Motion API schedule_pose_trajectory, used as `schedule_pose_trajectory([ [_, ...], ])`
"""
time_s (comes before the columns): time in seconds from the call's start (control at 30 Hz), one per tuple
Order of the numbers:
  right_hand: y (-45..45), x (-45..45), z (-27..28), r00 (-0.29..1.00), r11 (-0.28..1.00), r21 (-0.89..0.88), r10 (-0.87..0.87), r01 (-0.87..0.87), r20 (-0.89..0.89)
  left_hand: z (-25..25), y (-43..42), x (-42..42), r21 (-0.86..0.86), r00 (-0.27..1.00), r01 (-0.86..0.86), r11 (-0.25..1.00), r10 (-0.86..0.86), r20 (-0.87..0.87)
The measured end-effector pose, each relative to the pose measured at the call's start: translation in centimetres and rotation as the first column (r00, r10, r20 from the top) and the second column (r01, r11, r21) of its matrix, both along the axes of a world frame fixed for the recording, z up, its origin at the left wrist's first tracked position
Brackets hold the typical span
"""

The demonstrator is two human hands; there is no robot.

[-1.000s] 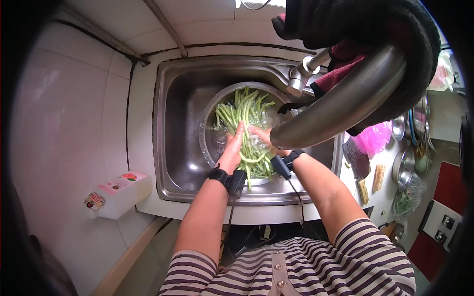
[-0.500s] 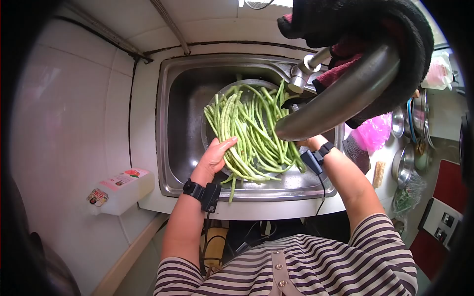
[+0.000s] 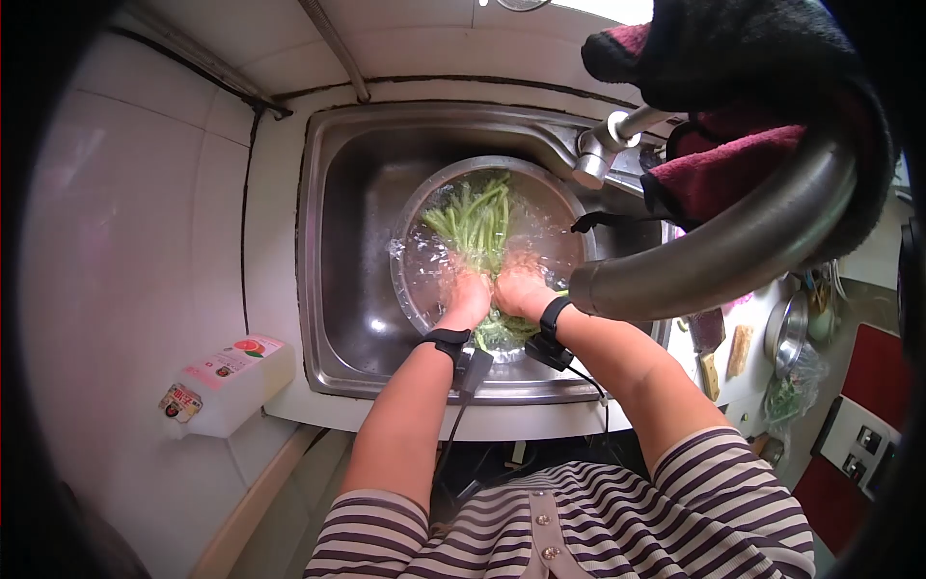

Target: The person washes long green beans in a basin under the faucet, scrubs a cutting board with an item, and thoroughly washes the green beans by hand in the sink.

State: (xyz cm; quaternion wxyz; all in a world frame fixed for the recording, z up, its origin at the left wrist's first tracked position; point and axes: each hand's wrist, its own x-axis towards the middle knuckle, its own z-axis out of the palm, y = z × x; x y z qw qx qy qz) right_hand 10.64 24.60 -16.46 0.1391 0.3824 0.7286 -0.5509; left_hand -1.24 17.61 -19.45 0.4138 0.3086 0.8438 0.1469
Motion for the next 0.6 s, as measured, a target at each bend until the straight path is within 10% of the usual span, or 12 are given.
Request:
schedule_pose_trajectory([
  [0.13, 3.9, -0.7, 4.0, 0.982, 0.977, 0.146, 0.134, -0.153, 0.132, 5.3, 1.5, -3.5, -0.036, 0.959, -0.085, 0.996, 0.092, 0.266],
  [0.27, 6.3, -1.1, 6.9, 0.976, 0.976, -0.022, -0.217, 0.217, 0.017, 3.5, 0.1, -3.7, 0.082, 0.794, -0.52, 0.85, 0.445, 0.415],
  [0.33, 5.6, -2.7, 5.0, 0.882, 0.847, -0.255, -0.469, 0.466, 0.053, 0.9, 0.2, -3.2, 0.339, 0.78, -0.395, 0.854, 0.116, 0.615],
  [0.4, 3.4, -5.5, 5.3, 0.898, 0.929, -0.155, -0.367, 0.337, -0.242, 1.5, 0.7, -1.6, 0.227, 0.788, -0.261, 0.938, 0.071, 0.612],
  [0.47, 2.2, -7.0, 6.2, 0.895, 0.909, -0.003, -0.412, 0.418, -0.174, 2.2, 0.3, 0.2, 0.292, 0.914, -0.155, 0.944, 0.025, 0.406],
  [0.6, 2.3, -6.2, 9.4, 0.847, 0.864, -0.239, -0.49, 0.442, -0.206, 3.8, -0.4, 0.4, 0.382, 0.999, 0.015, 0.924, -0.028, 0.027],
])
